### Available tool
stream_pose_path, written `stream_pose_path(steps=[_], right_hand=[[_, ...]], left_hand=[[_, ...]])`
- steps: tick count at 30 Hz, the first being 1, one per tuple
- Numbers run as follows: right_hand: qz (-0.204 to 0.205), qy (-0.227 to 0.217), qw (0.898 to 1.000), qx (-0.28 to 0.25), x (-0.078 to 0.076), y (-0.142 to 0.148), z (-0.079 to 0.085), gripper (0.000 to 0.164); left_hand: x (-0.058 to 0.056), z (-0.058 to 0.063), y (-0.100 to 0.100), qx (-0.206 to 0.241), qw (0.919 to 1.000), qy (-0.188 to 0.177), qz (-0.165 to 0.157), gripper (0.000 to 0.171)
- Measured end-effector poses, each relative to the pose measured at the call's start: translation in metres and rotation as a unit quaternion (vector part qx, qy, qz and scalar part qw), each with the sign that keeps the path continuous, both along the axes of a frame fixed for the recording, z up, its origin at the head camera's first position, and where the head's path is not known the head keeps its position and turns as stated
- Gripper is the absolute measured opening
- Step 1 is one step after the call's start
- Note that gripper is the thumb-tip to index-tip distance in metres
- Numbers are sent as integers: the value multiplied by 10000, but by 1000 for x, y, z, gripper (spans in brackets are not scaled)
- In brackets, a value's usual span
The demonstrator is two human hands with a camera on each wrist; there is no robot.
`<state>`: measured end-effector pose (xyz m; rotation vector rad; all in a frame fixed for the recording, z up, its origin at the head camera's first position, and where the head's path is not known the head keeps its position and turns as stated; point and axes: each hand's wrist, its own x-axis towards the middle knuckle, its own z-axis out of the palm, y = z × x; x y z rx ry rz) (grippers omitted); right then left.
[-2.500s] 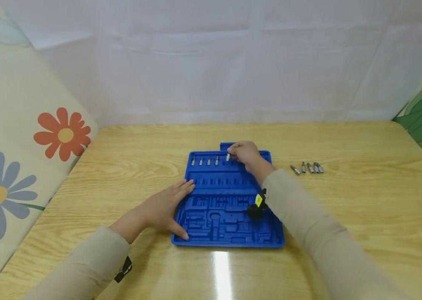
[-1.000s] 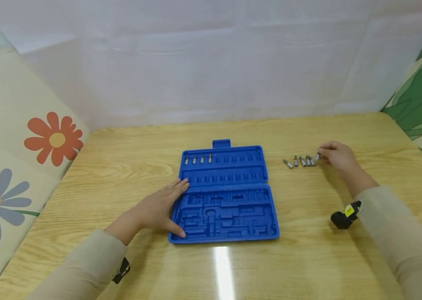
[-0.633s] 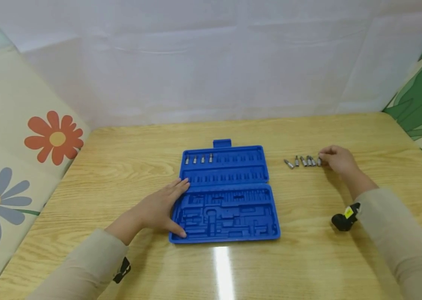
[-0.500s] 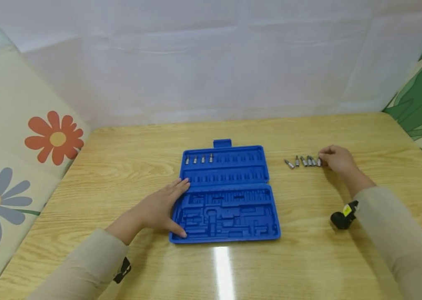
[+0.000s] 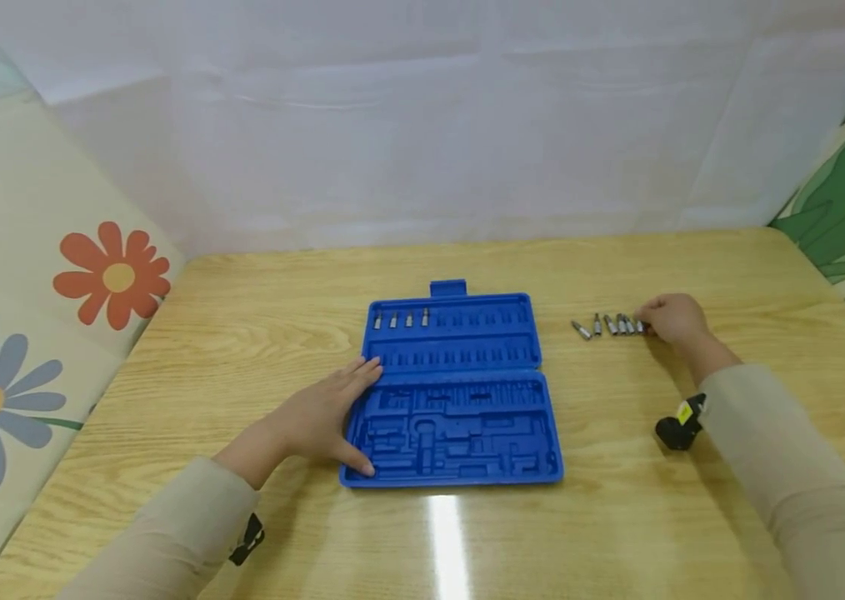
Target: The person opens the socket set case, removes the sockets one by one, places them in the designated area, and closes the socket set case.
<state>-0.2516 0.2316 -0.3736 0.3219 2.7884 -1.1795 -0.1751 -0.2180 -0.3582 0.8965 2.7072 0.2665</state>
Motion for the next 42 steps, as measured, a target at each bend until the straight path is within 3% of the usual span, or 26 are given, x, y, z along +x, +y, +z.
stream_pose_path(steps=[6,14,21,27,32,37,42], right_hand=[[-34,52,9999,132,0,-1,-2,29],[-66,62,9999,-89,3,0,-2,32],[-200,122,9967,-778,7,2,2,34],[-213,261,9938,-1056,13,-2,10,40],[-128,281,9883,-1496,12,-16,17,34],[146,69,9843,-1759,10,-35,21,34],[763,-271,9793,-1854,12,-57,25,41]], left_hand=[[0,0,0,6,10000,14,-9,123],[1,1,0,0,10000,16,-6,123],[1,1,1,-26,10000,36,-7,122],[1,1,0,-36,10000,26,-6,122],[0,2,0,-72,10000,24,12,122],[1,2,0,-83,10000,-23,38,122],[2,2,0,-70,10000,-33,36,122]])
